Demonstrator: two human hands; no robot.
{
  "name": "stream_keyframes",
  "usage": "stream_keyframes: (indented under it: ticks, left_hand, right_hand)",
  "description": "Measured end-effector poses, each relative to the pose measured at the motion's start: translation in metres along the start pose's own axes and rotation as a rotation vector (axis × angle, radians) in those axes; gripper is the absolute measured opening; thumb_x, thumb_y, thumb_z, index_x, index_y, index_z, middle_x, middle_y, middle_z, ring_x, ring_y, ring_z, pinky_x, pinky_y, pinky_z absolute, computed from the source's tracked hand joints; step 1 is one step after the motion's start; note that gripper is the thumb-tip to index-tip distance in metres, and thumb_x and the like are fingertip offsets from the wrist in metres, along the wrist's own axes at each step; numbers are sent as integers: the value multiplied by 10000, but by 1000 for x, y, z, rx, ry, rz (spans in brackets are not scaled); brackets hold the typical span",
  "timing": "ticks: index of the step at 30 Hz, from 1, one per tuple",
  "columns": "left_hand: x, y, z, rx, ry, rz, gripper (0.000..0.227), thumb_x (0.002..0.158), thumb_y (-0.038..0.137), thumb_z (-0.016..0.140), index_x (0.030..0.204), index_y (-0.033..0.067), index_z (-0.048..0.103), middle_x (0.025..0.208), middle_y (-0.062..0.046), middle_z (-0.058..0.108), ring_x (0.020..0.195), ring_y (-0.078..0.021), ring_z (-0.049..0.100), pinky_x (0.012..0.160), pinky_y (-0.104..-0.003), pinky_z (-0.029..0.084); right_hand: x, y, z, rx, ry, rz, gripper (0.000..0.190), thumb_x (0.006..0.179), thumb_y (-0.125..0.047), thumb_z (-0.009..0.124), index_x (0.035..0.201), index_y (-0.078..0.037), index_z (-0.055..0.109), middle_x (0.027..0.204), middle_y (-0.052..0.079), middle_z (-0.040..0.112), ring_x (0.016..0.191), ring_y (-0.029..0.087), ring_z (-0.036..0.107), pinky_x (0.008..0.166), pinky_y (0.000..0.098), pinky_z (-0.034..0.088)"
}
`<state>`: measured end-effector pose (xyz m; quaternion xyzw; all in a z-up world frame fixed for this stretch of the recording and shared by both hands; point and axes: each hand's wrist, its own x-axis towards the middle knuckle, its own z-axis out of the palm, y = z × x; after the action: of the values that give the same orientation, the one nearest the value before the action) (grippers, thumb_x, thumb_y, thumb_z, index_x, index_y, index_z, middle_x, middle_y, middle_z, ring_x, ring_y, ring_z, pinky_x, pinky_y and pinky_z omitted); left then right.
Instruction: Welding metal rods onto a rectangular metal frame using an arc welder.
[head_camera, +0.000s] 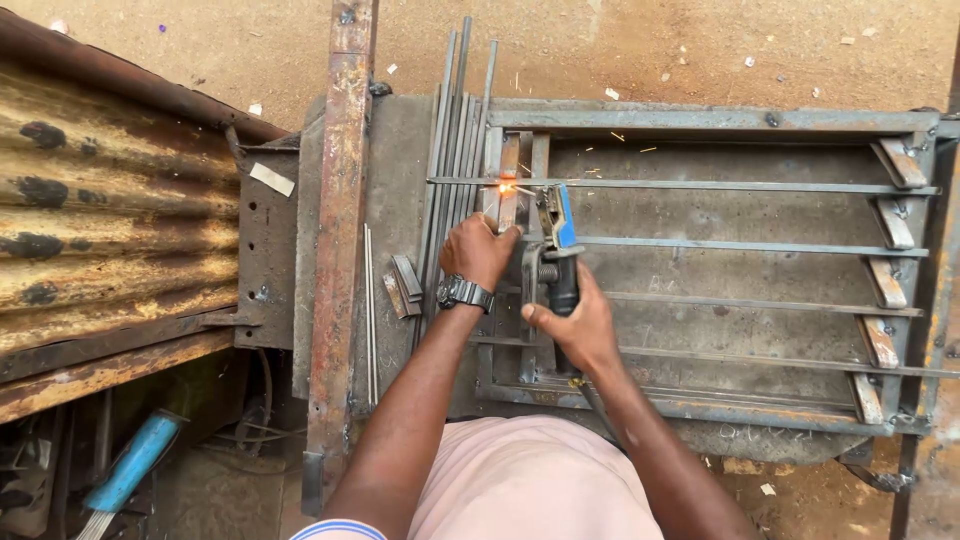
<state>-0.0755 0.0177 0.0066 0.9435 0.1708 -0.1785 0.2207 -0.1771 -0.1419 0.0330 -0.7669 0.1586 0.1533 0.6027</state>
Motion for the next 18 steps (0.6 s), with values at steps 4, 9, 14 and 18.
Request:
stream_keyframes:
  ticks: [4,9,14,18]
  left_hand:
    - [0,-6,9,-62,30,25,362,773,452,852,865,119,743,769,-72,762,708,-242,732,612,-427,550]
    - [-3,-2,4,-67,26,26,356,780,451,847,862,119,746,767,-74,760,716,-242,737,615,-424,554]
    - [-1,-2,6,-82,99,57,391,733,463,862,854,105,763,820,-119,764,758,-305,740,627,-458,560]
    - [-8,-13,21,-22,61,28,460,791,536,833,865,86,772,895,-165,758,831,-356,737,689,-485,569]
  right_hand:
    - [-18,-11,-13,-26,77,-9,852,664,-380,882,1363,-31,545,1029,80,717,926,177,688,859,349,565]
    - [-20,-9,-25,48,75,-22,801,694,-401,862,1349,-42,572,1003,53,697,884,155,670,814,320,568]
    - [-29,-11,-31,134,60,41,735,703,-413,835,1284,-29,601,925,62,662,748,148,656,672,317,576]
    - [-47,-8,-33,134,73,-38,724,748,-420,809,1302,-8,590,932,65,672,765,136,659,684,287,570]
